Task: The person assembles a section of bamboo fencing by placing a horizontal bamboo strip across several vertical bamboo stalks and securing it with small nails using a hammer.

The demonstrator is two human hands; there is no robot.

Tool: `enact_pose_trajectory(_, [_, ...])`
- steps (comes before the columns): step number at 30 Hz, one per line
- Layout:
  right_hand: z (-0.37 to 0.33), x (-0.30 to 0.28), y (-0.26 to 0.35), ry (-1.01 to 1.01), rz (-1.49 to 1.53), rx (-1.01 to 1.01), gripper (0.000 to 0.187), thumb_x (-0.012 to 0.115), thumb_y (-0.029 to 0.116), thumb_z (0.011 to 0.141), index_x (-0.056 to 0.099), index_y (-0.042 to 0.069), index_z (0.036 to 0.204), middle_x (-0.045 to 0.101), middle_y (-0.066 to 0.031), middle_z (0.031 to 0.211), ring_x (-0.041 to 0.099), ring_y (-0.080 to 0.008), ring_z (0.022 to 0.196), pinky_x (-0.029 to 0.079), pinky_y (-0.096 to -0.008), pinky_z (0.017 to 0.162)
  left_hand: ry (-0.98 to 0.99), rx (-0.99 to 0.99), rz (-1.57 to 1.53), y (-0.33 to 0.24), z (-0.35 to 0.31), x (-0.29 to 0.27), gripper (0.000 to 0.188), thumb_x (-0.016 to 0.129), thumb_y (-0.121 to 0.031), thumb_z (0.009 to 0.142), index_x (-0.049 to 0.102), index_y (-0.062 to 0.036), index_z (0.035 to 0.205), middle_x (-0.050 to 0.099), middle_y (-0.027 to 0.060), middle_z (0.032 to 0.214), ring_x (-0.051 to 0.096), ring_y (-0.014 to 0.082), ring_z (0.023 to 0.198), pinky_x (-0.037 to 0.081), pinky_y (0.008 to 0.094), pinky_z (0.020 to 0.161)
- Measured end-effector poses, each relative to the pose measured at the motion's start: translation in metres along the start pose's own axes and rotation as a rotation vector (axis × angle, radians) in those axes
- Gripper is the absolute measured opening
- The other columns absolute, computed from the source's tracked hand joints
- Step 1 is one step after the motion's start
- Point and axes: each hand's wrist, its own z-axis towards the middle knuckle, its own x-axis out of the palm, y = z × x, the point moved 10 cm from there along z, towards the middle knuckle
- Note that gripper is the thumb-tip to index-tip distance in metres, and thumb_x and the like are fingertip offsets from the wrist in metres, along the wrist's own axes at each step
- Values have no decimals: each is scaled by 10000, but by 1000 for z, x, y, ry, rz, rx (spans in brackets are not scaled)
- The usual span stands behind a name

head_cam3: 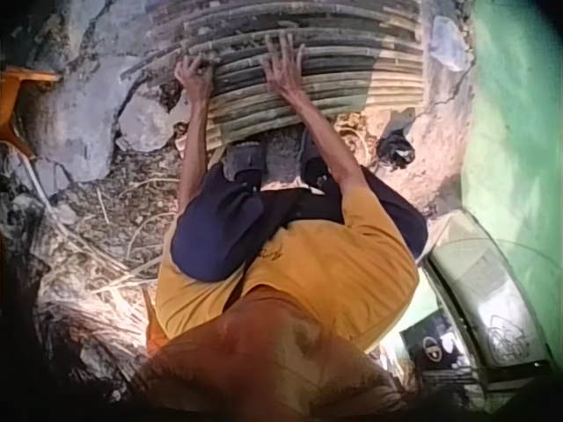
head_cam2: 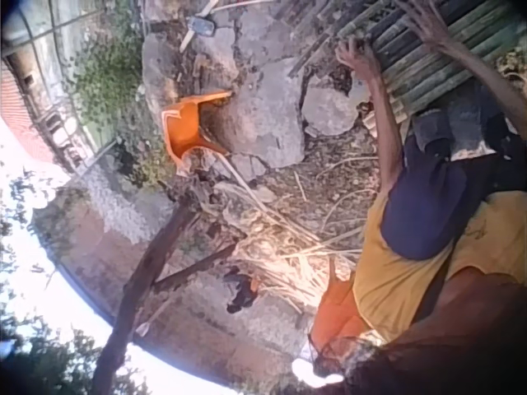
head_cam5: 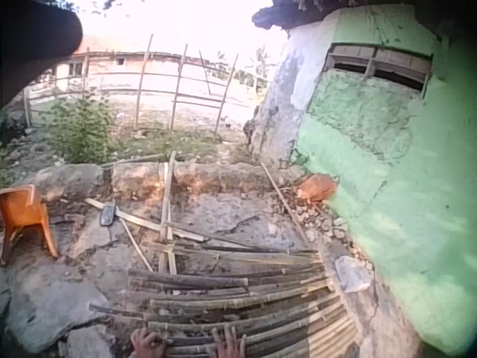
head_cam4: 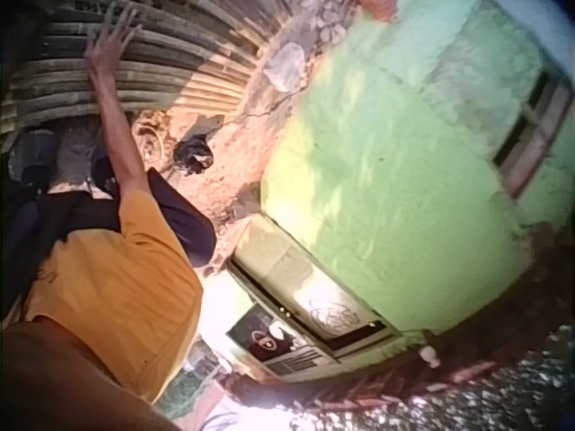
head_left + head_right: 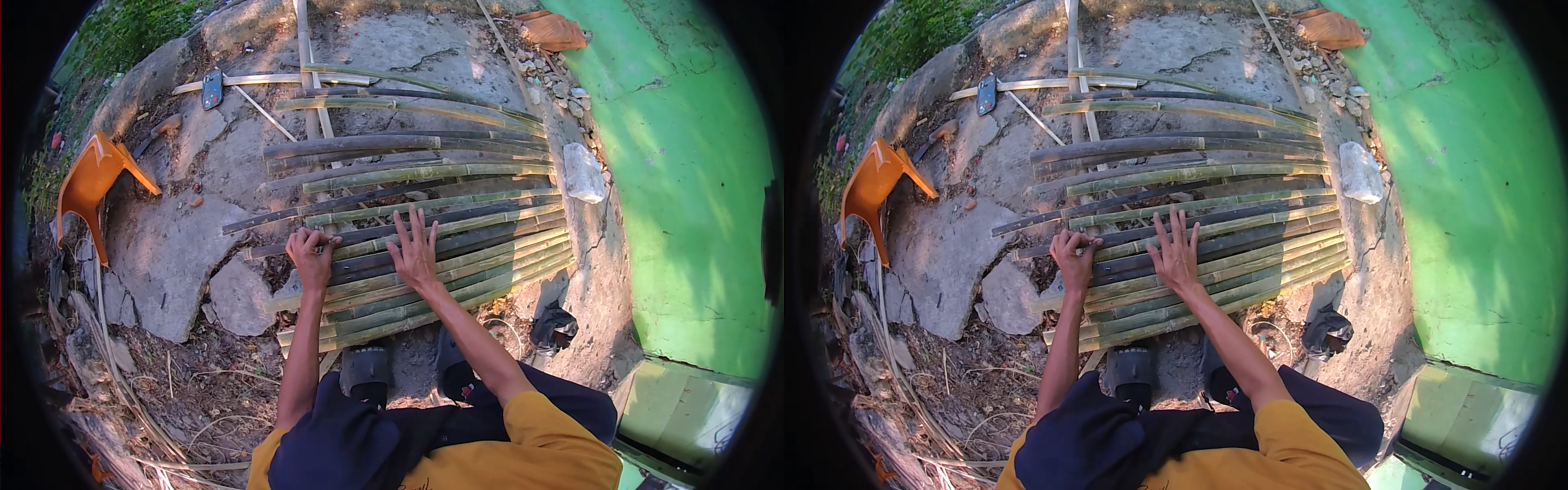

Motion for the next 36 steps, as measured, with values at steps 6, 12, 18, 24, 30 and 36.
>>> enact_pose_trajectory(6, [-11,3,17,36,-58,-12,731,479,515,1109,267,234,1750,180,-172,1811,154,-413,1670,91,-673,1316,-8,14,13,-6,3,1,271,932,-249,797,710,-99,841,580,5,875,560,241,948,365,430,1007])
enact_pose_trajectory(12, [-14,2,9,18,-39,3,728,486,497,1109,276,216,1747,176,-187,1809,175,-420,1662,88,-689,1312,20,19,-8,-5,0,8,270,926,-255,817,707,-100,844,576,9,878,558,247,957,362,429,1011])
enact_pose_trajectory(18, [-38,-24,-47,-127,-85,214,705,468,456,1124,279,183,1745,176,-211,1806,186,-454,1654,88,-724,1290,33,42,6,-6,1,13,281,927,-264,831,706,-91,845,585,8,873,554,248,943,371,433,998])
enact_pose_trajectory(24, [-94,-84,-134,-409,35,552,655,530,393,1110,368,136,1690,287,-224,1748,285,-473,1608,163,-692,1297,30,72,73,8,-4,6,277,935,-272,826,725,-92,831,592,3,832,563,240,889,421,413,888])
enact_pose_trajectory(30, [-351,-139,-340,-103,-146,1319,159,737,250,852,830,143,926,807,-175,1009,773,-386,1019,598,-502,926,42,34,-18,-16,4,25,241,925,-251,847,745,-91,851,625,2,859,578,237,932,396,425,971])
enact_pose_trajectory(36, [-394,-108,-279,107,-260,1262,95,774,231,814,815,146,832,793,-155,946,765,-368,961,586,-486,900,31,19,22,-1,4,7,304,933,-254,834,689,-75,812,604,3,848,565,242,927,385,423,990])
